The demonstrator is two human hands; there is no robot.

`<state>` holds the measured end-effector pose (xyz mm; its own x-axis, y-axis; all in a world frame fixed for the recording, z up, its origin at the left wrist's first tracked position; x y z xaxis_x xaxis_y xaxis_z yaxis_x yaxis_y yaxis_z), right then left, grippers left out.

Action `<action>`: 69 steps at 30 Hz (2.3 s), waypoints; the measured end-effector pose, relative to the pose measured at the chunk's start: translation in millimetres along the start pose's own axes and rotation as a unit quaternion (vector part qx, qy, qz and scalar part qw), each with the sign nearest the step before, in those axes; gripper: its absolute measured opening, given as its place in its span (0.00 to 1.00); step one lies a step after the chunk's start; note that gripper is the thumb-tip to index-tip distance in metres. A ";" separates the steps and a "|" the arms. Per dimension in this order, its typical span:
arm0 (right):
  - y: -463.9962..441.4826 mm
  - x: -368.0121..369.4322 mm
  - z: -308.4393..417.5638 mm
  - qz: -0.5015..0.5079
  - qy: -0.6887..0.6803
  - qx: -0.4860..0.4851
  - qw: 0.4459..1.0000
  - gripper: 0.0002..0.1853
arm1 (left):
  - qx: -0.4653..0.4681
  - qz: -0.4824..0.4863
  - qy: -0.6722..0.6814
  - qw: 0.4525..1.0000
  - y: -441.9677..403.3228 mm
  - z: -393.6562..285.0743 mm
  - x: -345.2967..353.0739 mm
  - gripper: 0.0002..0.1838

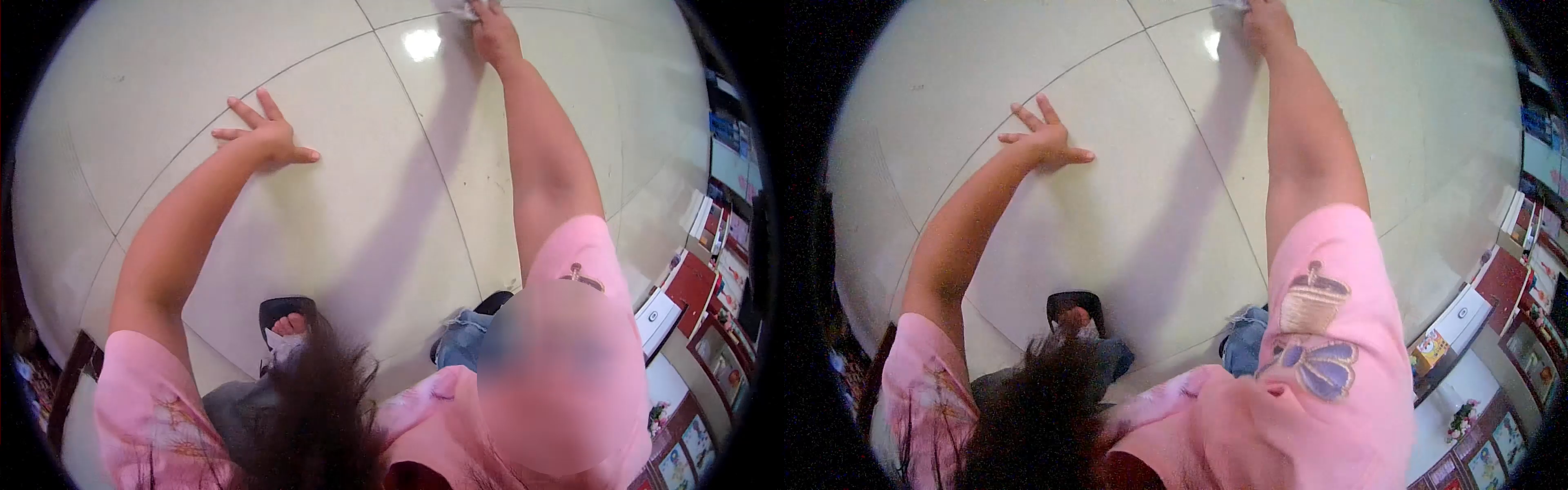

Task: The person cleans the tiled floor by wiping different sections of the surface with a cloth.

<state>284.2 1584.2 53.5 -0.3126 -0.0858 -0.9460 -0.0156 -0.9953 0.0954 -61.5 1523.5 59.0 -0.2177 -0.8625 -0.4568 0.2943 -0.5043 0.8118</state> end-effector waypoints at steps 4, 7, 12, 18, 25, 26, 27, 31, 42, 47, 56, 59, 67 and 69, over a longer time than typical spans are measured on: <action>58.8 -18.3 115.1 -0.301 0.098 -0.302 0.899 0.20 | 0.007 -0.030 0.068 0.997 -8.1 2.3 6.7 0.67; 154.7 39.6 208.6 -0.189 0.060 -0.333 0.922 0.05 | -0.009 -0.045 0.187 0.981 -25.4 7.1 19.9 0.63; 191.5 90.0 238.5 -0.039 -0.120 -0.481 0.868 0.10 | 0.037 -0.091 0.052 0.994 -33.0 16.3 21.3 0.59; 41.9 72.1 108.8 -0.086 -0.002 -0.226 0.970 0.13 | 0.052 -0.010 -0.021 0.998 -12.4 10.9 11.4 0.60; 73.5 -75.5 46.3 -0.304 0.100 -0.209 0.924 0.17 | 0.085 -0.024 -0.008 0.996 -8.2 9.9 10.3 0.65; 106.5 -57.6 48.2 -0.218 0.084 -0.246 0.940 0.15 | 0.066 -0.019 -0.010 0.998 -8.3 10.7 9.7 0.64; 156.5 -33.6 64.4 -0.168 0.163 -0.268 0.935 0.13 | 0.046 -0.015 -0.015 0.999 -8.3 11.8 9.3 0.62; 344.1 61.7 116.8 0.175 0.011 -0.447 0.877 0.17 | 0.043 -0.009 -0.027 0.999 -5.5 10.9 7.2 0.62; 106.0 47.9 -19.0 -0.056 0.003 -0.175 0.983 0.17 | 0.031 -0.026 -0.070 0.997 -22.5 5.7 14.0 0.65; 81.6 -63.1 19.9 -0.263 -0.036 -0.123 0.956 0.17 | 0.048 -0.061 -0.056 0.995 -14.7 9.2 12.0 0.63; 465.5 -26.8 -81.0 -0.440 -0.160 0.438 0.767 0.31 | 0.166 -0.211 0.035 0.963 22.0 -44.7 -21.6 0.62; 567.1 39.3 -133.1 -0.203 0.101 0.584 0.779 0.30 | 0.156 -0.156 0.032 0.975 23.1 -75.7 -19.1 0.64; 395.3 42.0 -83.2 -0.222 0.213 0.638 0.706 0.21 | 0.085 -0.094 -0.042 0.991 16.8 -86.5 -20.6 0.66; 342.8 54.2 -77.8 -0.243 0.186 0.563 0.768 0.24 | 0.092 -0.090 -0.035 0.991 16.8 -86.2 -20.2 0.66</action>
<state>335.8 1234.8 10.8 0.2804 0.0684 -0.9574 -0.9207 -0.2627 -0.2885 28.0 1528.8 50.5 -0.3168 -0.7510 -0.5794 0.0707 -0.6278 0.7751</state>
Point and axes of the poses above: each hand's wrist, its own y-axis away from the middle knuckle, its own x-axis out of the palm, z = x × y, the point moved 6 cm from there along -y, towards the middle knuckle, and after that the axes turned 12 degrees about -x, right-handed, at the moved point
